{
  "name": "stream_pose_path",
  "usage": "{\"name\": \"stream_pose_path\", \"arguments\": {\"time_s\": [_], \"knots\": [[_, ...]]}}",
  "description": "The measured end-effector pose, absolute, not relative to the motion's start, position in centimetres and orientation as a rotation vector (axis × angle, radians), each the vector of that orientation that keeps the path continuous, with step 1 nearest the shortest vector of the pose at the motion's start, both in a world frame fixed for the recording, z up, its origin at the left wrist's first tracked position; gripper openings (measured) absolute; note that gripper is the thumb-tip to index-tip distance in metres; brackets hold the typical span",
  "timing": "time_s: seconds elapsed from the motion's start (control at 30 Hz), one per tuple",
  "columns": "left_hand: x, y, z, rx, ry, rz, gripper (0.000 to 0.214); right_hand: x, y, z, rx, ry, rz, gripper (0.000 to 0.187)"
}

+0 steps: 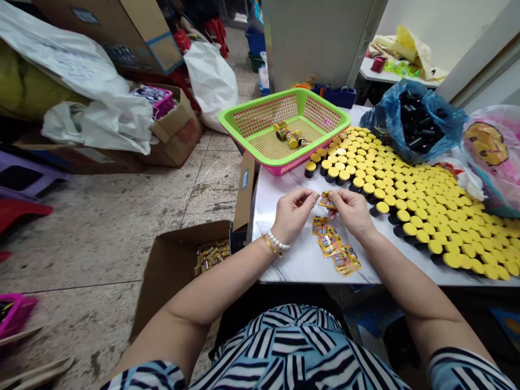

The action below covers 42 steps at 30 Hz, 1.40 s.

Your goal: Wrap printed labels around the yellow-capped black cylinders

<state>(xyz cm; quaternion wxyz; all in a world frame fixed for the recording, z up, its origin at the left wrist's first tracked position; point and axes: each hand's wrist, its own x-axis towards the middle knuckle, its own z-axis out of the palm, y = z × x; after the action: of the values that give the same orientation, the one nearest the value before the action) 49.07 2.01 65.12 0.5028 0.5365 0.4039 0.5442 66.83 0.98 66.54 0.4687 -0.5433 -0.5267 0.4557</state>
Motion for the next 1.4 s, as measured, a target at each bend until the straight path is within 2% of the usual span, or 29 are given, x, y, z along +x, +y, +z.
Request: {"name": "stream_pose_path", "arguments": {"time_s": [0.27,0.4,0.63,0.97,1.17,1.4], "knots": [[48.9,1.6,65.3,1.308,0.965,1.418,0.025,66.4,0.8,66.5,-1.384,-1.393,0.959,0.045],[48.7,1.5,65.6,1.213,0.988,1.547,0.031,66.8,1.0,66.3,-1.437,-1.329,0.947,0.047],[48.5,0.9,65.6,1.457,1.042,1.373,0.023,66.9,0.6,66.5,-1.394,-1.446,0.877,0.042],[48.7,1.6,64.8,1.322,0.974,1.201,0.025,66.6,0.4,66.5,-1.334,-1.795,0.588,0.033],[48.1,2.1,65.2,1.218,1.091,1.302,0.019,66.8,0.5,66.6,-1.348,-1.919,0.558,0.014],[48.1,2.1,66.0,1.090,0.974,1.078,0.026,67.0,0.8,66.7,-1.403,-1.992,0.506,0.022]]}}
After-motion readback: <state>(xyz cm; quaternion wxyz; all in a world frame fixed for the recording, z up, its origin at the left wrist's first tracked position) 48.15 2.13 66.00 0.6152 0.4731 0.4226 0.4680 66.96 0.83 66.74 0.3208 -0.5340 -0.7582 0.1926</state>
